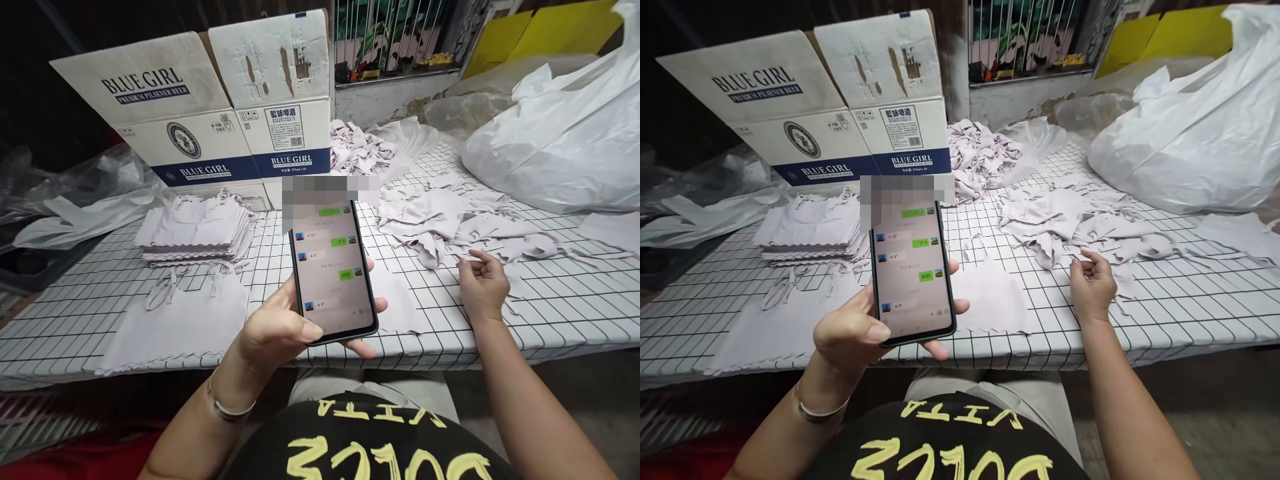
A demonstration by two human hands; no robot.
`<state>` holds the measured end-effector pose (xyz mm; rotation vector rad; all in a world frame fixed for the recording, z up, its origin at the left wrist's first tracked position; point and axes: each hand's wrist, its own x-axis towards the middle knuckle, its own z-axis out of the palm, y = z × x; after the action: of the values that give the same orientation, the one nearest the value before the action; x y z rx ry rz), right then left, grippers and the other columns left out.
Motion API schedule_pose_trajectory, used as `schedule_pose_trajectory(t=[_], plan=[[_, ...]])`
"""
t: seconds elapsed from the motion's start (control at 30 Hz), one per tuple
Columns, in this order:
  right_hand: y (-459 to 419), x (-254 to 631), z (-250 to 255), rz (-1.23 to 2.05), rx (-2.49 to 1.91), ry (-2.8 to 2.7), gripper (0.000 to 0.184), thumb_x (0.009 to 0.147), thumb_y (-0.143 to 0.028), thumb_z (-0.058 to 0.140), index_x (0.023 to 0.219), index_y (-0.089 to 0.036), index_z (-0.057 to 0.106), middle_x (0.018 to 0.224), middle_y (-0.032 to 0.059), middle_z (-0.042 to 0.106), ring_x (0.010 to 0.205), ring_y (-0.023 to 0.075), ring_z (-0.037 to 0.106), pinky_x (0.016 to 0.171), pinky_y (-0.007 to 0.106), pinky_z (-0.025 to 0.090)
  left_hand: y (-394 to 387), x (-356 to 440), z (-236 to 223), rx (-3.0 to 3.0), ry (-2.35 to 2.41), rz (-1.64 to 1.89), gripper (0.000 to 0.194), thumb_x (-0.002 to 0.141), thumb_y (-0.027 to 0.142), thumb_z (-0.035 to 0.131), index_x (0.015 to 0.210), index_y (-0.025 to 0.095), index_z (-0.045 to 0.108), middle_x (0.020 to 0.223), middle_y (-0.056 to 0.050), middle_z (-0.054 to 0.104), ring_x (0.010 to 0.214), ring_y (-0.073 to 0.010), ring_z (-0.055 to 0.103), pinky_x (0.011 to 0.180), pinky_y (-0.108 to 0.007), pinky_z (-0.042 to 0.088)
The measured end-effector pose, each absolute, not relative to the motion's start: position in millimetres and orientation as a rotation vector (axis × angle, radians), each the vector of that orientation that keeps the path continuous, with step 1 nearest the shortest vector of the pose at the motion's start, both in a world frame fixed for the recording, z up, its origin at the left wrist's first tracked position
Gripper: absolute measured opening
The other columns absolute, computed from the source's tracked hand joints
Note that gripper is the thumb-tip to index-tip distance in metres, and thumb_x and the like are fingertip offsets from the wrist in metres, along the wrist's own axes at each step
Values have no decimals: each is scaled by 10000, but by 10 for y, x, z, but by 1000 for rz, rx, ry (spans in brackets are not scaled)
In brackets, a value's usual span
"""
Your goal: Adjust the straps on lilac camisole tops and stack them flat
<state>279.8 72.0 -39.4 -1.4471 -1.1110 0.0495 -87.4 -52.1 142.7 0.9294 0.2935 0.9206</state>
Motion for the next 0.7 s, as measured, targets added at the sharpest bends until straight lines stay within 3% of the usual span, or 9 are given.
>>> schedule_pose_trajectory(t=[0.17, 0.33, 0.43, 0.57, 0.7], plan=[[708, 2790, -381, 58, -1460, -1106, 444, 764, -403, 633, 1119, -135, 650, 753, 59, 623, 658, 172, 567, 617, 270, 461, -538, -867, 1428, 963, 280, 912, 815, 674, 110, 615, 1432, 253, 350, 1498, -133, 367, 1263, -459, 461, 743, -473, 609], [709, 2804, -387, 42, -1456, -1123, 454, 778, -418, 631, 1136, -138, 641, 764, 60, 630, 672, 181, 583, 637, 283, 472, -653, -793, 1478, 974, 477, 967, 592, 799, 120, 619, 1362, 205, 456, 1466, -157, 422, 1181, -410, 560, 630, -325, 625], [710, 2805, -392, 43, -1451, -1125, 440, 793, -420, 627, 1132, -139, 636, 763, 55, 625, 684, 190, 589, 645, 292, 477, -776, -791, 1538, 922, 544, 926, 553, 835, 119, 613, 1365, 191, 476, 1445, -169, 456, 1132, -389, 603, 601, -294, 615], [723, 2826, -427, 73, -1441, -1130, 429, 816, -443, 609, 1139, -160, 621, 773, 41, 618, 695, 196, 588, 633, 295, 483, -951, -832, 1605, 832, 603, 700, 542, 877, 155, 613, 1401, 201, 480, 1235, -160, 646, 829, -268, 728, 733, -340, 602], [729, 2863, -471, 85, -1447, -1130, 426, 833, -451, 605, 1154, -171, 611, 789, 37, 619, 695, 191, 578, 617, 286, 483, -1054, -806, 1676, 786, 635, 577, 508, 865, 198, 649, 1360, 175, 540, 1135, -161, 696, 1016, -311, 679, 928, -424, 527]])
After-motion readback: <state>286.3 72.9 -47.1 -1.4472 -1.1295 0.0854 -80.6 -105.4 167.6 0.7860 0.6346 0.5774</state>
